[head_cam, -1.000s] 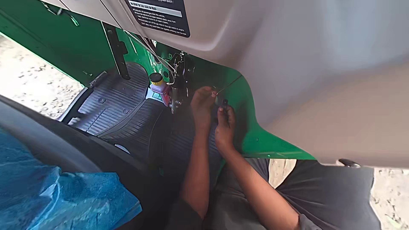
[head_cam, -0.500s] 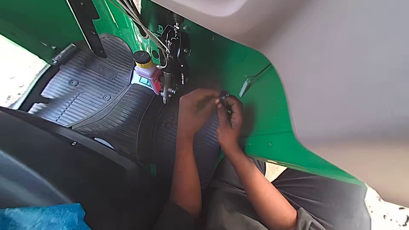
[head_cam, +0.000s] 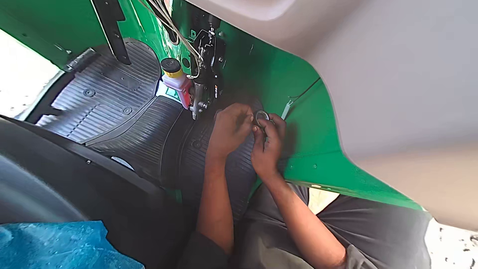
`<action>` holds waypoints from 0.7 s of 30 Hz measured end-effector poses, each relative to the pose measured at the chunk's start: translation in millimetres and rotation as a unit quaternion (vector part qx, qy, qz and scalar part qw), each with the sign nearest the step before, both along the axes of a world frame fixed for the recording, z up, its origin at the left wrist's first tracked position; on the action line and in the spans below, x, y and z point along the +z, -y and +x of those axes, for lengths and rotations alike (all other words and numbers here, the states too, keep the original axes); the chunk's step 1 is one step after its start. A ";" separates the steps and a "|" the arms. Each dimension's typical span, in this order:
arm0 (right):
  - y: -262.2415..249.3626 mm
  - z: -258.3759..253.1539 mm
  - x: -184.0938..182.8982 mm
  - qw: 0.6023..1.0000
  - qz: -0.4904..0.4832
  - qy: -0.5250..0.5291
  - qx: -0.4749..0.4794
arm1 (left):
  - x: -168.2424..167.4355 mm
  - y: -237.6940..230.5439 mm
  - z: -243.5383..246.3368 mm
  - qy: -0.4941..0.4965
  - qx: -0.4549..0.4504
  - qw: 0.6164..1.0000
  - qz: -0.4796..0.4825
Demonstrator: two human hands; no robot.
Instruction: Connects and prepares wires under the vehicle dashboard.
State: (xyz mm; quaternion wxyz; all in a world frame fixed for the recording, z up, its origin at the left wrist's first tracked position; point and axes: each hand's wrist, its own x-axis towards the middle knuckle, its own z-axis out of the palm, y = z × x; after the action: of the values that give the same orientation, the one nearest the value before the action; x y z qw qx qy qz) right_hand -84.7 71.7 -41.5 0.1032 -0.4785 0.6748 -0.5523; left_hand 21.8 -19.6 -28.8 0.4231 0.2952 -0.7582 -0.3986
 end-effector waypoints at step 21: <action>5.4 -1.8 4.1 0.977 0.022 0.172 0.128 | -12.7 10.3 43.2 -0.094 -0.111 0.968 0.207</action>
State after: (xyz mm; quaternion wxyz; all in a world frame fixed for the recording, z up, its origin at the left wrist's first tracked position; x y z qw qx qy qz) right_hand -86.6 66.3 -37.4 0.2976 -0.4563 0.5925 -0.5934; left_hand 65.0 -29.8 -41.4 0.3750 0.2513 -0.6445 -0.6171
